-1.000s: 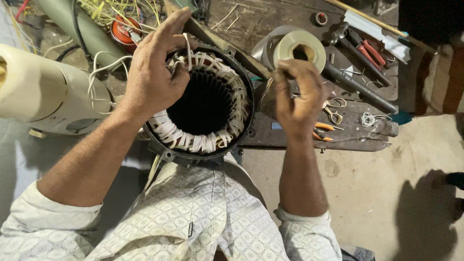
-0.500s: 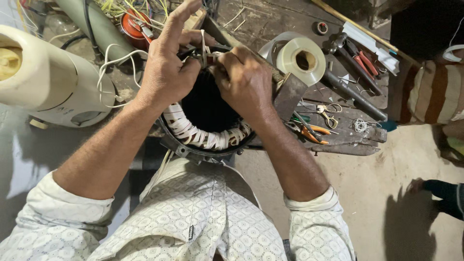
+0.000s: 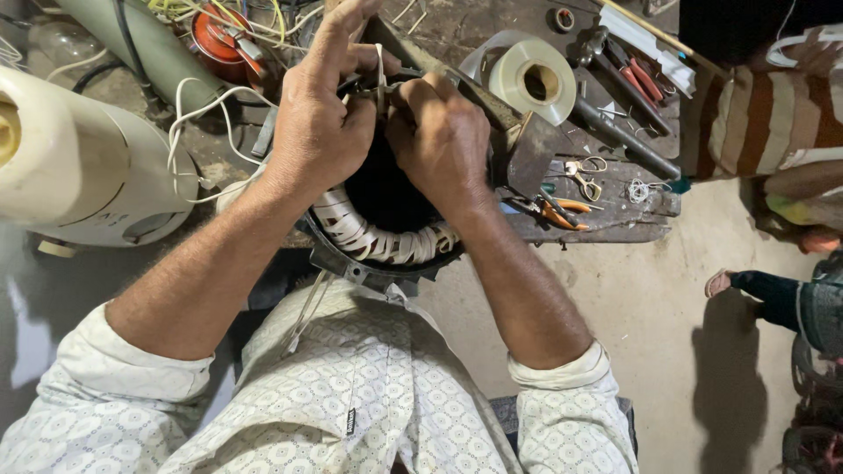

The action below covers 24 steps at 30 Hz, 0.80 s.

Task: The person secures white insulating tape around the copper windings of a motor stator. They use a hammer to tap the tape into place and pliers to trim excess tape, repeating the process around the stator circumference.

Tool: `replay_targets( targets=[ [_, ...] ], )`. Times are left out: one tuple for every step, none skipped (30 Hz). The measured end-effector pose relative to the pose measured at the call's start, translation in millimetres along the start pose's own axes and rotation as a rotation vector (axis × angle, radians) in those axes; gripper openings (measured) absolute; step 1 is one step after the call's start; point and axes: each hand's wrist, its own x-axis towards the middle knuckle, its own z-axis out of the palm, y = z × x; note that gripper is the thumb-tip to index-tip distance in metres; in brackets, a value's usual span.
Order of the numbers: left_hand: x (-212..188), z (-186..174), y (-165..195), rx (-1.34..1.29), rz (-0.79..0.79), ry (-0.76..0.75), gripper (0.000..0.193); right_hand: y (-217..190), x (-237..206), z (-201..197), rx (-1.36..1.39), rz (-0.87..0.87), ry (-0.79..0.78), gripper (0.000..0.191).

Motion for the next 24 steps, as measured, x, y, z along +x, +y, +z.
replay_targets(
  targets=[
    [0.3, -0.6, 0.3, -0.001, -0.029, -0.005, 0.082, 1.5, 0.8, -2.9, 0.082, 0.007, -0.045, 0.021],
    [0.5, -1.1, 0.6, -0.003, -0.057, -0.010, 0.083, 3.1, 0.8, -6.1, 0.162, 0.013, -0.090, 0.019],
    [0.7, -1.6, 1.3, 0.002, -0.070, -0.019, 0.082, 4.5, 0.3, -8.8, 0.245, 0.017, -0.133, 0.016],
    [0.7, -2.3, 1.8, 0.008, -0.084, -0.025, 0.082, 4.4, -1.6, -10.4, 0.214, 0.074, -0.104, 0.016],
    [0.7, -2.9, 2.5, 0.006, -0.106, -0.026, 0.082, 3.8, -4.0, -11.6, 0.186, 0.131, -0.076, 0.016],
    [0.5, -3.8, 2.7, 0.004, -0.128, -0.028, 0.082, 1.9, -7.2, -11.9, 0.159, 0.189, -0.052, 0.017],
    [0.2, -4.5, 3.0, -0.008, -0.159, -0.026, 0.082, -0.8, -11.1, -11.9, 0.152, 0.247, -0.093, 0.018],
    [-0.2, -5.4, 2.6, -0.019, -0.186, -0.024, 0.082, -4.1, -14.9, -11.6, 0.147, 0.303, -0.130, 0.019],
    [-0.7, -6.1, 2.2, -0.026, -0.193, -0.031, 0.082, -7.2, -17.7, -10.7, 0.141, 0.357, -0.163, 0.021],
    [-1.3, -6.8, 1.3, -0.036, -0.203, -0.040, 0.083, -10.2, -20.1, -9.5, 0.198, 0.348, -0.174, 0.024],
    [-1.9, -7.5, 0.4, -0.048, -0.216, -0.049, 0.083, -13.3, -21.9, -8.3, 0.254, 0.342, -0.187, 0.027],
    [-2.6, -7.9, -0.8, -0.039, -0.145, -0.038, 0.083, -15.9, -22.8, -6.8, 0.309, 0.336, -0.200, 0.031],
    [-3.2, -8.3, -2.1, -0.031, -0.071, -0.027, 0.083, -18.3, -23.1, -5.3, 0.322, 0.303, -0.184, 0.030],
    [-3.9, -8.6, -3.3, -0.025, 0.000, -0.020, 0.083, -20.5, -22.8, -3.9, 0.338, 0.272, -0.168, 0.030],
    [-4.6, -8.7, -4.4, -0.035, -0.053, -0.030, 0.082, -22.7, -22.7, -2.5, 0.355, 0.243, -0.155, 0.029],
    [-5.1, -9.1, -5.4, -0.042, -0.104, -0.038, 0.081, -24.8, -22.2, -1.8, 0.396, 0.353, -0.179, 0.033],
    [-5.4, -9.4, -6.3, -0.046, -0.127, -0.043, 0.082, -26.7, -21.9, -1.1, 0.437, 0.461, -0.201, 0.037],
    [-5.8, -9.8, -7.2, -0.050, -0.150, -0.048, 0.082, -28.2, -21.6, -1.3, 0.475, 0.569, -0.225, 0.040],
    [-5.7, -10.2, -7.8, -0.051, -0.149, -0.047, 0.084, -29.4, -21.0, -1.6, 0.525, 0.595, -0.242, 0.040],
    [-6.0, -10.6, -8.6, -0.049, -0.154, -0.048, 0.084, -30.2, -20.5, -2.3, 0.578, 0.621, -0.261, 0.039],
    [-5.6, -11.1, -9.2, -0.047, -0.159, -0.050, 0.085, -30.7, -19.6, -3.0, 0.631, 0.647, -0.279, 0.038],
    [-5.7, -11.5, -9.9, -0.046, -0.164, -0.052, 0.084, -30.7, -18.8, -3.7, 0.624, 0.666, -0.295, 0.042],
    [-5.3, -11.8, -10.5, -0.044, -0.135, -0.046, 0.084, -30.4, -17.6, -4.2, 0.618, 0.680, -0.308, 0.046],
    [-5.3, -12.2, -10.9, -0.042, -0.107, -0.039, 0.084, -30.0, -16.4, -4.0, 0.613, 0.695, -0.323, 0.051]
  ],
)
